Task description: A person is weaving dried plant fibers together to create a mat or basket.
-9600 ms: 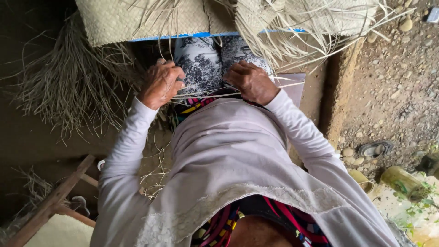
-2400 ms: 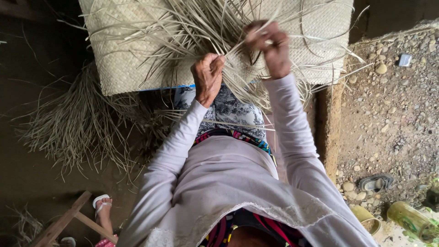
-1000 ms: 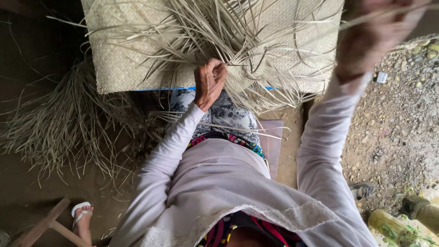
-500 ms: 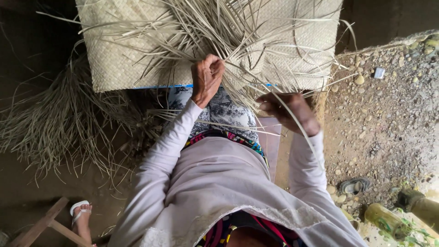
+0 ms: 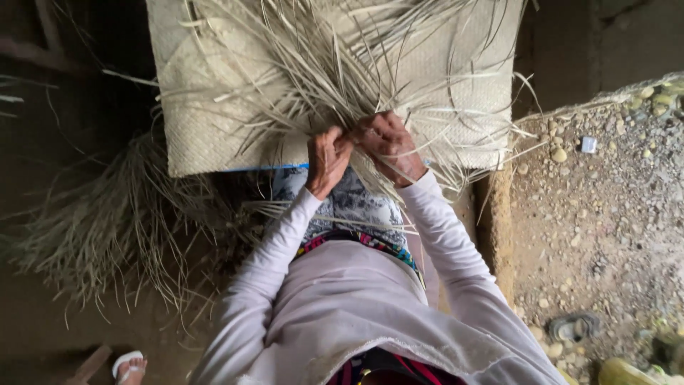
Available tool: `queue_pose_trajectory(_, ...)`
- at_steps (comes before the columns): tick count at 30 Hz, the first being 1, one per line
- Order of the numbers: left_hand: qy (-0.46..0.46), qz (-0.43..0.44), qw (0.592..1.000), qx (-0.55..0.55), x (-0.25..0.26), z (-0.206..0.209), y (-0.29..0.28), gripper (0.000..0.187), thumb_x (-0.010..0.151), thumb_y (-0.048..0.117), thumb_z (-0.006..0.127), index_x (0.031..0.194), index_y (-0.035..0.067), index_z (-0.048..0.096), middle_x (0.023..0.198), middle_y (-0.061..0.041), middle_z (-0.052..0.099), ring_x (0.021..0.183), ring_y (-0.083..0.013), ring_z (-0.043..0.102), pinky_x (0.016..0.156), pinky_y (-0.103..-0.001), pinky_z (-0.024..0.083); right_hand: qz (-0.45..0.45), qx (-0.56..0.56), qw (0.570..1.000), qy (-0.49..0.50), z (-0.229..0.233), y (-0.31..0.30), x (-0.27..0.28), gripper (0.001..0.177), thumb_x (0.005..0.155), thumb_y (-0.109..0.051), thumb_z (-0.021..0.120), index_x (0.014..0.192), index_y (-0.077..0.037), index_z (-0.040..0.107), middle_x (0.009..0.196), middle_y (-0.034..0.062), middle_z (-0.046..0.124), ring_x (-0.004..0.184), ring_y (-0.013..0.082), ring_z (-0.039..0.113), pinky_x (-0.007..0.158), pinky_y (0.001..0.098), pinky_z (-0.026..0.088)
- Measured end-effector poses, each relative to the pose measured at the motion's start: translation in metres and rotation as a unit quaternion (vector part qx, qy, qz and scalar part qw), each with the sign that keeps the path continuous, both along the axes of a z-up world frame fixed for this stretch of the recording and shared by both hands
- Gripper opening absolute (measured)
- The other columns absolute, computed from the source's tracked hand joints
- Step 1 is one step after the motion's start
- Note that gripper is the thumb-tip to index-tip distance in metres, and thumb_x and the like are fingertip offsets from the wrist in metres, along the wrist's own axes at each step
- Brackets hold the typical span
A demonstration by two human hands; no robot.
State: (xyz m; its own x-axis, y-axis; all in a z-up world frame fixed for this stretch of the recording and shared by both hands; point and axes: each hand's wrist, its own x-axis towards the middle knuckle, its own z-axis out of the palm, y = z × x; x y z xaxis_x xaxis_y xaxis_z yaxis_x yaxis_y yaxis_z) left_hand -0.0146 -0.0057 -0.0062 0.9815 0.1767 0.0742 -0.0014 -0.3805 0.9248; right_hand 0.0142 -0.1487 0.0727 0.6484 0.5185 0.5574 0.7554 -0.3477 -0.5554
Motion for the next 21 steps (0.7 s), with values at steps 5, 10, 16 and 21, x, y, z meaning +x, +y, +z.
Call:
queue_pose_trajectory(5,-0.011,0.026,1.000,-0.003,-0.007,0.014,-0.002,0.008,0.071,0.011,0.058,0.073,0.004,0.062,0.058,-0.018,0.059,0.060,-0.0349,0.063,0.053,-0.039,0.049,0.112,0.042,0.981,0.154,0.020,0.009,0.022,0.054,0.090,-0.057,0.024,0.088,-0.011,0.053,0.079,0.0021,0.050,0.069,0.0144,0.047,0.066,0.0260,0.039)
queue_pose_trajectory(10,-0.032,0.045,0.998,-0.041,-0.011,0.009,-0.011,0.005,0.074,0.006,0.060,0.075,0.002,0.063,0.059,-0.016,0.061,0.057,-0.0278,0.064,0.051,-0.031,0.050,0.066,-0.105,0.991,-0.045,-0.031,-0.003,0.033,0.016,0.089,-0.016,0.056,0.077,-0.006,0.054,0.073,0.0089,0.053,0.073,0.0297,0.050,0.063,0.0351,0.046)
queue_pose_trajectory(16,-0.021,0.012,1.000,-0.020,-0.002,-0.009,-0.005,0.011,0.076,0.012,0.061,0.068,0.005,0.062,0.052,-0.014,0.057,0.053,-0.0294,0.063,0.048,-0.034,0.048,0.074,-0.068,0.995,-0.009,-0.032,-0.010,0.024,0.015,0.089,-0.021,0.055,0.078,-0.011,0.055,0.078,0.0052,0.052,0.078,0.0267,0.051,0.069,0.0345,0.046)
queue_pose_trajectory(21,0.002,-0.013,0.998,-0.065,0.000,-0.017,-0.002,0.018,0.077,0.018,0.060,0.061,0.009,0.059,0.046,-0.009,0.053,0.047,-0.0237,0.058,0.046,-0.032,0.046,0.101,-0.043,0.993,0.030,-0.018,-0.017,0.019,0.019,0.093,-0.021,0.047,0.083,-0.010,0.060,0.080,0.0063,0.056,0.078,0.0290,0.055,0.073,0.0361,0.048)
